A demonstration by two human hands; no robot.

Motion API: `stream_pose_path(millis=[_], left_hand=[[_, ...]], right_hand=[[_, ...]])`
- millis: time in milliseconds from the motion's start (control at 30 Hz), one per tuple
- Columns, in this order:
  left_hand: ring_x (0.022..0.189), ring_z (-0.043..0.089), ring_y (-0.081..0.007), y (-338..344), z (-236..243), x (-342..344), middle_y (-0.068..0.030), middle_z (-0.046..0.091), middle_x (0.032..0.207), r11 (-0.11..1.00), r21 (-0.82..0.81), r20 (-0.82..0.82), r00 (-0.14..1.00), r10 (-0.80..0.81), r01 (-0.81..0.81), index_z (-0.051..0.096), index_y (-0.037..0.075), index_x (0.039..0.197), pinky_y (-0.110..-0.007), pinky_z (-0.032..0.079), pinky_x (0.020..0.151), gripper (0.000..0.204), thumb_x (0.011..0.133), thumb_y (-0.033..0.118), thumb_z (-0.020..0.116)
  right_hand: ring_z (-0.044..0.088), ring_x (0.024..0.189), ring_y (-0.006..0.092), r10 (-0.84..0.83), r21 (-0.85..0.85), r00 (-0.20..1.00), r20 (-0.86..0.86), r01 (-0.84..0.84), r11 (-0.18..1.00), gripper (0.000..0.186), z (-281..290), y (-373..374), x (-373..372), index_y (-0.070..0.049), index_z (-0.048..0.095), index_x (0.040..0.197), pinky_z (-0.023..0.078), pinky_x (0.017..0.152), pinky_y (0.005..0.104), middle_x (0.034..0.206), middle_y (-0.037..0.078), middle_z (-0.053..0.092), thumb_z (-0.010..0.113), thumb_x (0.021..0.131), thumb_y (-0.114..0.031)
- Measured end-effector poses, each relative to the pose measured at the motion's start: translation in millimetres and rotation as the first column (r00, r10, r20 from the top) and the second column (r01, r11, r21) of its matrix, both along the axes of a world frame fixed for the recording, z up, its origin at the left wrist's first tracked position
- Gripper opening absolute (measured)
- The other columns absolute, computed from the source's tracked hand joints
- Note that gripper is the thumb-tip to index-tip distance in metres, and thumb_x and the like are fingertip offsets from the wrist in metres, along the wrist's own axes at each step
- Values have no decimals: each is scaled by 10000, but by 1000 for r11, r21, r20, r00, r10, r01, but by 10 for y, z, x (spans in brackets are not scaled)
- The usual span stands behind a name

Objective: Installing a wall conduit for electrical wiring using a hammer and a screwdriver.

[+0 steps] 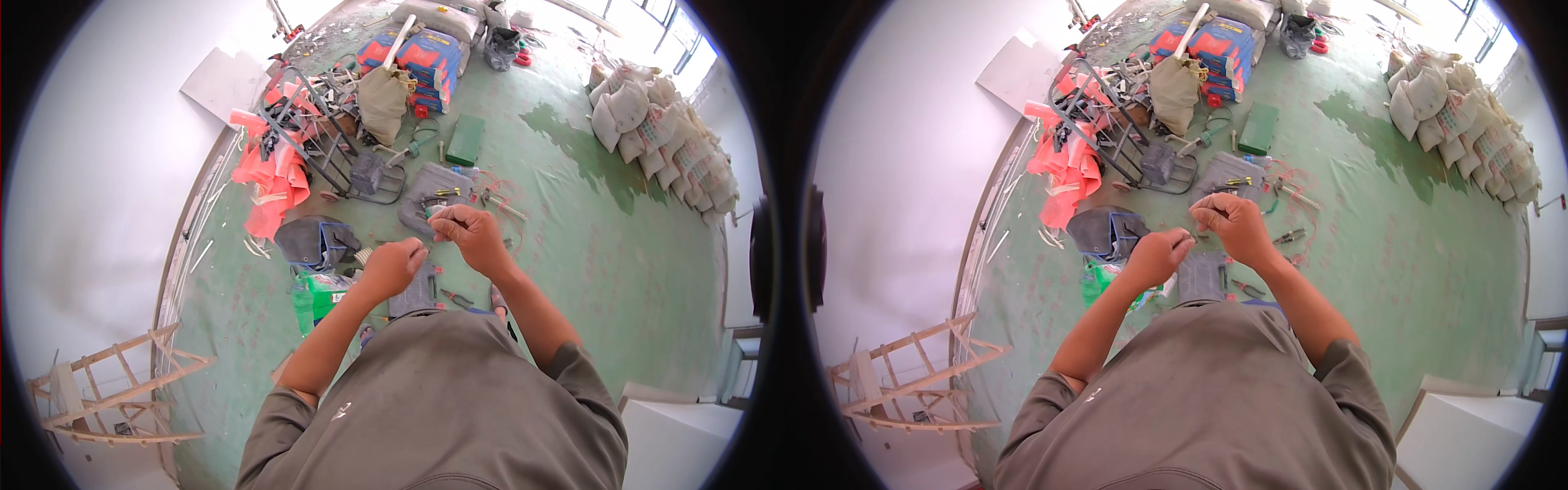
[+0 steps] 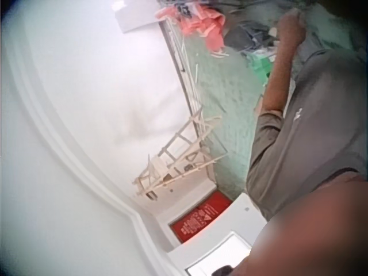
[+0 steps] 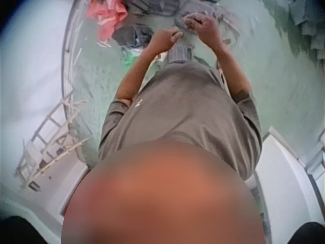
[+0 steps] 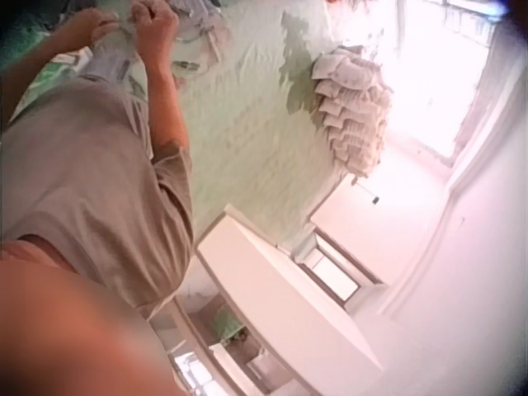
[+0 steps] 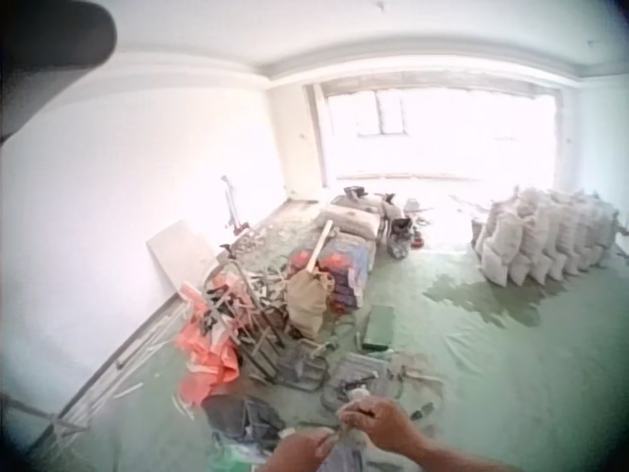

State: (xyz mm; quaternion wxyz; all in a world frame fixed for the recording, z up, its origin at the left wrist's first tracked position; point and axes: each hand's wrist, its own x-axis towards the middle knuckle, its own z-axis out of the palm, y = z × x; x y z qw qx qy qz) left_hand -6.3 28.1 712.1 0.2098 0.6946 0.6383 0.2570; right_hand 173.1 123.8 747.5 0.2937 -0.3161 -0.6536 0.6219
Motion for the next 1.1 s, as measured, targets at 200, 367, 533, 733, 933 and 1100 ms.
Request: stream_pose_path(millis=[200, 367, 533, 733, 933, 1100], left_hand=[[535, 440, -39, 79, -23, -120, -5, 606, 736, 830, -456, 889, 134, 437, 320, 572, 83, 1102, -183, 270, 441, 197, 1006, 250, 528], [541, 442, -46, 158, -299, -54, -22, 619, 781, 893, -349, 932, 7, 362, 285, 539, 114, 1153, -183, 265, 441, 171, 1007, 203, 527], [522, 438, -60, 446, -446, 149, -20, 604, 728, 890, -377, 919, 219, 326, 257, 567, 112, 1109, -202, 301, 449, 144, 1001, 203, 542], [510, 418, -63, 1167, -1170, 904, 27, 494, 653, 779, -604, 787, 284, 548, 169, 563, 110, 999, -209, 323, 457, 112, 992, 221, 561], [518, 397, -31, 1439, -2247, 1264, 35, 469, 685, 436, -857, 418, 126, 900, -274, 550, 87, 958, -178, 295, 432, 109, 963, 192, 580], [586, 430, -47, 1096, -2671, 1508, 26, 471, 744, 73, -971, 68, 26, 997, -229, 555, 88, 1023, -184, 313, 432, 118, 965, 185, 588]], right_hand=[[664, 857, 131, -89, 7, 983, -159, 91, 996, 171, -127, -112, 108, 35, 667, 1013, 521, 793, 271, 893, 71, 694, 601, 953, -111], [683, 900, 192, -242, -273, 924, -295, 161, 948, 199, -395, -142, 222, 39, 663, 1027, 542, 813, 305, 965, 101, 692, 582, 969, -133], [683, 877, 187, -471, -543, 828, -304, 256, 800, 230, -722, -116, 441, 43, 662, 1029, 543, 799, 299, 953, 104, 693, 577, 977, -164], [657, 915, 145, -605, -562, 793, -70, 470, 681, 215, -1378, 264, 973, 40, 669, 1065, 509, 778, 265, 973, 85, 704, 608, 955, -134], [655, 899, 152, -301, -719, 953, 42, 238, 653, 249, -3351, 1514, 1804, -13, 666, 1108, 514, 772, 285, 998, 73, 700, 606, 951, -196], [622, 1019, 339, 106, -190, 651, 752, 59, 980, 251, -6070, 2544, 3253, -132, 660, 1111, 503, 850, 448, 1124, 116, 664, 521, 905, -165]])
